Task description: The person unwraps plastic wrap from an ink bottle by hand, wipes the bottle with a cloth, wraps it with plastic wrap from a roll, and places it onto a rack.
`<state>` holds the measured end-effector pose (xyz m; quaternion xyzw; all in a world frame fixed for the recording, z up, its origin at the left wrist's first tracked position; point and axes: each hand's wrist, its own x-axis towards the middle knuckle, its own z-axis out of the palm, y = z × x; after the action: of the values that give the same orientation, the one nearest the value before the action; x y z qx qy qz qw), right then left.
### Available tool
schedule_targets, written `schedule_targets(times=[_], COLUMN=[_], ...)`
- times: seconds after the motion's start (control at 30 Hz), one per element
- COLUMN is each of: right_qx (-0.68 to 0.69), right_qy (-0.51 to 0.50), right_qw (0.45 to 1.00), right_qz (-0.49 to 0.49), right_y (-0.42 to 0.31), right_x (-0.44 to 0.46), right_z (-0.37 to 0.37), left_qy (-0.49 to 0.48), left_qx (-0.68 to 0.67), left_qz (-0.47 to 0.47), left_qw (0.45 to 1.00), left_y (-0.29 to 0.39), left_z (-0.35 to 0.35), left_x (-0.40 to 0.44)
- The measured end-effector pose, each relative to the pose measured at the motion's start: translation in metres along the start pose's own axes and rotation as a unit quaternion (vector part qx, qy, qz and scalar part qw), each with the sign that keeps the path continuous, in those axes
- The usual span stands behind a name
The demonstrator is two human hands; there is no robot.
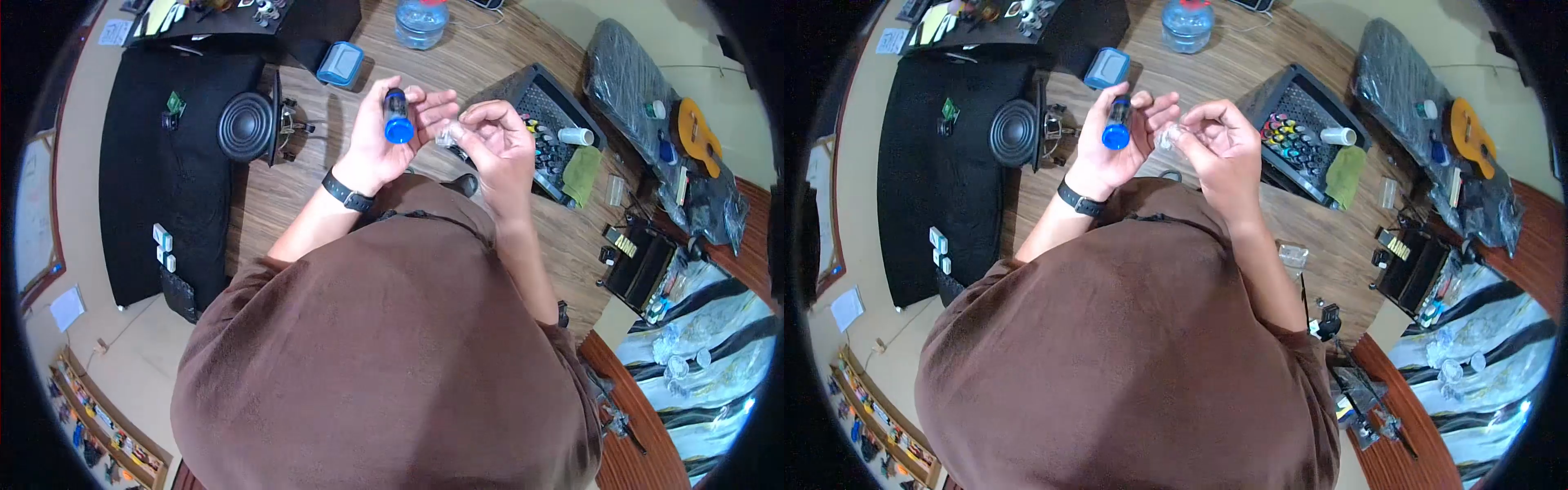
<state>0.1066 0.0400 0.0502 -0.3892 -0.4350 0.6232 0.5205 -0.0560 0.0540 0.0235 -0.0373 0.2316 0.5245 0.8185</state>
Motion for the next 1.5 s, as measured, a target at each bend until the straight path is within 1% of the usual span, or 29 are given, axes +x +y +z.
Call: schedule_targets(times=[0.03,0.13,0.17,0.27,0.43,0.57,0.67,0.7,0.8,0.83,0.9,0.93,0.97,1.03,1.07,1.1,1.17,1.2,1.23,1.27,1.3,1.33,1.4,1.43,1.5], right_qx=[-0.003,-0.005,-0.005,-0.033,-0.053,-0.104,-0.159,-0.160,-0.152,-0.155,-0.170,-0.177,-0.184,-0.181,-0.179,-0.183,-0.196,-0.200,-0.197,-0.185,-0.174,-0.162,-0.173,-0.189,-0.204], right_qy=[0.003,0.002,0.000,0.000,-0.016,-0.036,-0.074,-0.071,-0.030,-0.021,-0.002,0.017,0.049,0.058,0.059,0.082,0.113,0.125,0.136,0.155,0.171,0.187,0.202,0.212,0.227], right_qw=[1.000,1.000,1.000,0.997,0.994,0.988,0.977,0.977,0.985,0.984,0.985,0.984,0.982,0.982,0.982,0.980,0.974,0.972,0.971,0.970,0.968,0.965,0.959,0.954,0.947], right_qz=[-0.004,-0.003,-0.005,-0.074,-0.097,-0.111,-0.121,-0.120,-0.081,-0.082,-0.036,-0.014,-0.018,-0.007,-0.003,-0.007,0.010,0.018,0.017,0.039,0.062,0.085,0.094,0.098,0.097], right_y=[-0.002,-0.006,-0.005,-0.004,-0.009,-0.017,-0.022,-0.022,-0.017,-0.015,-0.008,-0.005,-0.003,0.003,0.006,0.007,0.012,0.015,0.019,0.021,0.023,0.026,0.038,0.045,0.061], right_x=[0.000,-0.002,-0.002,-0.002,0.000,-0.002,-0.006,-0.008,-0.017,-0.020,-0.027,-0.032,-0.037,-0.047,-0.050,-0.057,-0.069,-0.072,-0.076,-0.081,-0.086,-0.092,-0.100,-0.102,-0.108], right_z=[-0.002,-0.004,-0.004,-0.005,-0.008,-0.011,-0.014,-0.015,-0.019,-0.021,-0.027,-0.033,-0.039,-0.049,-0.058,-0.068,-0.085,-0.092,-0.102,-0.112,-0.124,-0.134,-0.155,-0.167,-0.191], left_qy=[-0.005,-0.054,-0.055,-0.081,-0.095,-0.111,-0.127,-0.128,-0.135,-0.140,0.000,-0.013,-0.027,0.034,0.075,0.118,0.143,0.134,0.151,0.170,0.168,0.135,0.072,0.069,0.018], left_qx=[0.001,0.107,0.108,0.276,0.279,0.239,0.190,0.190,0.207,0.207,0.310,0.281,0.252,0.288,0.299,0.309,0.402,0.408,0.371,0.333,0.339,0.312,0.259,0.265,0.263], left_qz=[-0.003,0.025,0.027,0.100,0.128,0.134,0.140,0.137,0.170,0.161,0.195,0.177,0.154,0.150,0.180,0.212,0.274,0.265,0.273,0.280,0.275,0.266,0.246,0.242,0.175], left_qw=[1.000,0.992,0.992,0.953,0.947,0.955,0.963,0.964,0.954,0.955,0.930,0.943,0.955,0.945,0.934,0.920,0.862,0.863,0.875,0.884,0.884,0.902,0.931,0.931,0.949], left_y=[-0.004,-0.010,-0.010,-0.007,0.004,0.009,0.012,0.012,0.014,0.015,0.020,0.025,0.033,0.044,0.051,0.057,0.073,0.085,0.097,0.108,0.115,0.122,0.130,0.127,0.108], left_z=[0.002,0.007,0.008,0.012,0.015,0.021,0.020,0.020,0.016,0.015,0.007,-0.007,-0.021,-0.027,-0.038,-0.048,-0.049,-0.047,-0.044,-0.042,-0.042,-0.042,-0.038,-0.036,-0.035], left_x=[-0.001,-0.005,-0.006,-0.008,-0.011,-0.014,-0.011,-0.009,-0.003,-0.002,0.004,0.011,0.021,0.023,0.028,0.033,0.037,0.037,0.037,0.037,0.038,0.038,0.041,0.046,0.060])
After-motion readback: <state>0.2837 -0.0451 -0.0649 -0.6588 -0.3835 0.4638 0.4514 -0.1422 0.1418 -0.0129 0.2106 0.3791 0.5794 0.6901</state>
